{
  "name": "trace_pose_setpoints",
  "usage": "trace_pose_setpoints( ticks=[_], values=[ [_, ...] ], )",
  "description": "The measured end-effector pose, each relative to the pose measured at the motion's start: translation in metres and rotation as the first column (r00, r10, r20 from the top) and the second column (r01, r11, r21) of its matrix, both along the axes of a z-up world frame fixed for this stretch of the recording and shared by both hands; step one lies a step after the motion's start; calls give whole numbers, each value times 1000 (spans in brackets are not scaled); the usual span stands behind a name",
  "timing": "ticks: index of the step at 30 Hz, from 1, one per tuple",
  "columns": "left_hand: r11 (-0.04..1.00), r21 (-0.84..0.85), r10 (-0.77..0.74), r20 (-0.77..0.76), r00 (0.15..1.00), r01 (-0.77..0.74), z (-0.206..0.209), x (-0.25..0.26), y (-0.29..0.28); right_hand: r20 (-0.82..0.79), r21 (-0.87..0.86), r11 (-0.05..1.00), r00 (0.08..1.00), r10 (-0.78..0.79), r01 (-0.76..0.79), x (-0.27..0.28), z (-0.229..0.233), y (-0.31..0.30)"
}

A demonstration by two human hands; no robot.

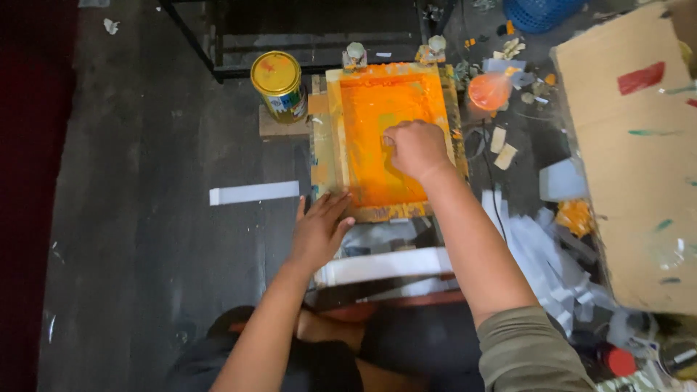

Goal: The person uses a squeegee to spread orange ink evenly across a screen printing frame. They then pick up a white strip of material, fold it, and place it on the floor before repeating the process with another strip.

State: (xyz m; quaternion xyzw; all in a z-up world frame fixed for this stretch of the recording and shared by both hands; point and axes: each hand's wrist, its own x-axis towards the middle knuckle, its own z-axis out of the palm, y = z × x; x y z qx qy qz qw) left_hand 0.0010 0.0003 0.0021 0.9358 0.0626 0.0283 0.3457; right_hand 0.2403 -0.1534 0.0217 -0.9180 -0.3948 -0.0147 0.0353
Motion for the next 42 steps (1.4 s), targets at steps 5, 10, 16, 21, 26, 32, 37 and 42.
trace_pose_setpoints(
  ticks=[5,10,16,21,26,32,37,42],
  values=[
    [1000,1,-28,-81,996,28,7,19,9,46,-31,999,999,-8,9,16,-33,23],
    [996,48,-72,-125,989,79,13,9,5,-25,-92,996,1000,5,-8,-11,-45,15],
    [996,62,-54,-116,992,61,18,-18,-6,-194,-198,980,981,-30,-9,-62,-27,-11],
    [993,108,-27,-170,985,46,24,-38,-20,-382,-146,989,920,-83,28,-92,2,-29],
    [994,101,-21,-172,985,39,18,-39,-19,-396,-72,997,916,-62,36,-90,21,-45],
    [994,113,-2,-81,997,11,16,-25,-16,-219,4,998,974,-58,61,-68,13,-41],
    [995,98,-17,-99,995,27,7,-7,-3,-45,104,994,998,-33,37,-20,4,-15],
    [1000,4,-2,-27,1000,3,-5,11,7,59,153,986,997,54,-62,12,-34,10]
  ],
)
